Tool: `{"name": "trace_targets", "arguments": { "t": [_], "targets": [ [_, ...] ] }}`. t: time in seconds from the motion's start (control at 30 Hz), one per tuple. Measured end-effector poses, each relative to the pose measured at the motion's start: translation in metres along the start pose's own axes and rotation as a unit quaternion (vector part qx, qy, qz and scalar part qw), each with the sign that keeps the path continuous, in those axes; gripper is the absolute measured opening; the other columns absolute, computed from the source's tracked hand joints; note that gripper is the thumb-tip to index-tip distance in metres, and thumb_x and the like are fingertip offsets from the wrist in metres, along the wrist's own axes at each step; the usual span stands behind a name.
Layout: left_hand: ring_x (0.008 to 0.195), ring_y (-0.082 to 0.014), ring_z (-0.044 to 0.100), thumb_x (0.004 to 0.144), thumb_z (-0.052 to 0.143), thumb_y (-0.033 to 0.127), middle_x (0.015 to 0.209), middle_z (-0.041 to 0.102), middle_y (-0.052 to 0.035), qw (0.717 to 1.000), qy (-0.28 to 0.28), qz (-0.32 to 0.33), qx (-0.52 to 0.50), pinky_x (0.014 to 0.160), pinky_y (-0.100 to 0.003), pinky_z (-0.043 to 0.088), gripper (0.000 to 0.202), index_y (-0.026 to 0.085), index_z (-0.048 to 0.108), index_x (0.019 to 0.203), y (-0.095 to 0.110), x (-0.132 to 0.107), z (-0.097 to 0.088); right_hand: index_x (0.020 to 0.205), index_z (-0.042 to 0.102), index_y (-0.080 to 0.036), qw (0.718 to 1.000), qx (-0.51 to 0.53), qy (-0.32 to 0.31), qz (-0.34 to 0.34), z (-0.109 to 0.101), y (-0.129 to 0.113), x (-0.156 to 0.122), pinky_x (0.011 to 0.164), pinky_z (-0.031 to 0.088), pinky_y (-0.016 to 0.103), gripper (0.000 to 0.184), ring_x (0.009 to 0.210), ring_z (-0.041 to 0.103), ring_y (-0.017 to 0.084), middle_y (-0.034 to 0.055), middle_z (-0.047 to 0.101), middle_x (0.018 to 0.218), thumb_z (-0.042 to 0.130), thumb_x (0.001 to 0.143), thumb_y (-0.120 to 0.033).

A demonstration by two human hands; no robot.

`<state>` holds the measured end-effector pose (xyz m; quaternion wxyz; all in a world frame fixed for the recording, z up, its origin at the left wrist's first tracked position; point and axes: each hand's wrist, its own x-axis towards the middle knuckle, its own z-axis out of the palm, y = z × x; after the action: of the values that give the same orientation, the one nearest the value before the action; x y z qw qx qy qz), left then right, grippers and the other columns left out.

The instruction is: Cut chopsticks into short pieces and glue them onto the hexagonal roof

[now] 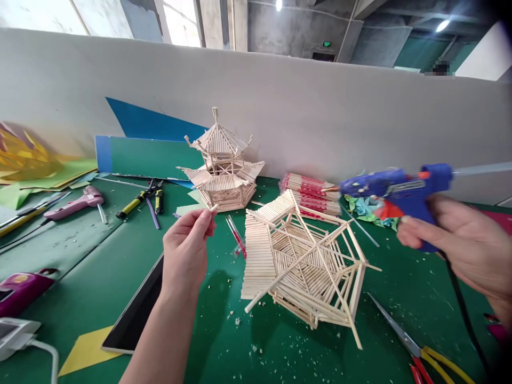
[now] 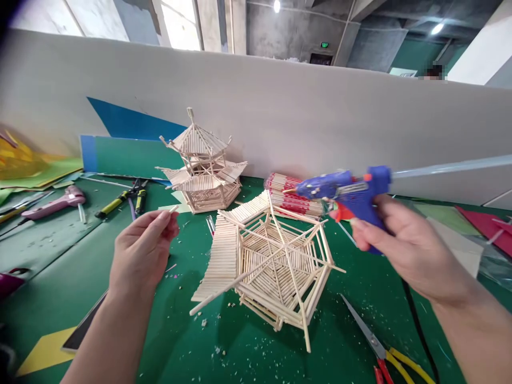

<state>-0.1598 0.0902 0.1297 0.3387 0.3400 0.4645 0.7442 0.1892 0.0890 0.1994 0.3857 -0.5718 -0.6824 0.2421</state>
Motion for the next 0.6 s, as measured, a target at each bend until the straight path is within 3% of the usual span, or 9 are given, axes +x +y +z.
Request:
{"name": "trace_targets", "arguments": {
  "t": [0.1,0.17,0.27,0.6],
  "targets": [
    [0.054,-0.0082,0.045,0.073,0.063,0.024,0.057,0.055,0.0023,0.999,-0.028,0.019,0.012,0.052,-0.019,0.035,0.011,0.015,0.066,0.067,-0.009,0.017,0.008,0.083,0.053,-0.029,0.993,0.042,-0.109,-0.034,0.026,-0.019,0.014,0.051,0.041,0.024,0.013,0.053,0.045,0.012,-0.0044,0.047,0.059,0.054,0.081,-0.041],
    [0.054,-0.0084,0.045,0.074,0.061,0.024,0.056,0.053,0.0026,0.998,-0.052,0.026,0.016,0.052,-0.020,0.034,0.013,0.016,0.064,0.065,-0.014,0.026,0.013,0.098,0.051,-0.030,0.987,0.063,-0.143,-0.037,0.041,-0.027,0.022,0.050,0.042,0.022,0.019,0.054,0.044,0.011,-0.0054,0.045,0.062,0.054,0.082,-0.040],
    [0.054,-0.0090,0.044,0.074,0.059,0.022,0.056,0.052,0.0025,0.995,-0.098,0.021,0.010,0.053,-0.021,0.033,0.014,0.016,0.061,0.061,-0.019,0.038,0.020,0.101,0.051,-0.028,0.976,0.082,-0.196,-0.039,0.060,-0.036,0.031,0.052,0.044,0.020,0.019,0.059,0.042,0.011,-0.0050,0.042,0.065,0.053,0.084,-0.037],
    [0.054,-0.0093,0.043,0.072,0.059,0.021,0.055,0.049,0.0023,0.974,-0.218,-0.069,0.005,0.054,-0.022,0.033,0.012,0.015,0.057,0.062,-0.034,0.055,0.010,0.106,0.049,-0.023,0.968,0.063,-0.238,-0.041,0.088,-0.048,0.045,0.052,0.043,0.025,0.020,0.057,0.044,0.012,-0.0034,0.045,0.064,0.048,0.087,-0.029]
  ]
}}
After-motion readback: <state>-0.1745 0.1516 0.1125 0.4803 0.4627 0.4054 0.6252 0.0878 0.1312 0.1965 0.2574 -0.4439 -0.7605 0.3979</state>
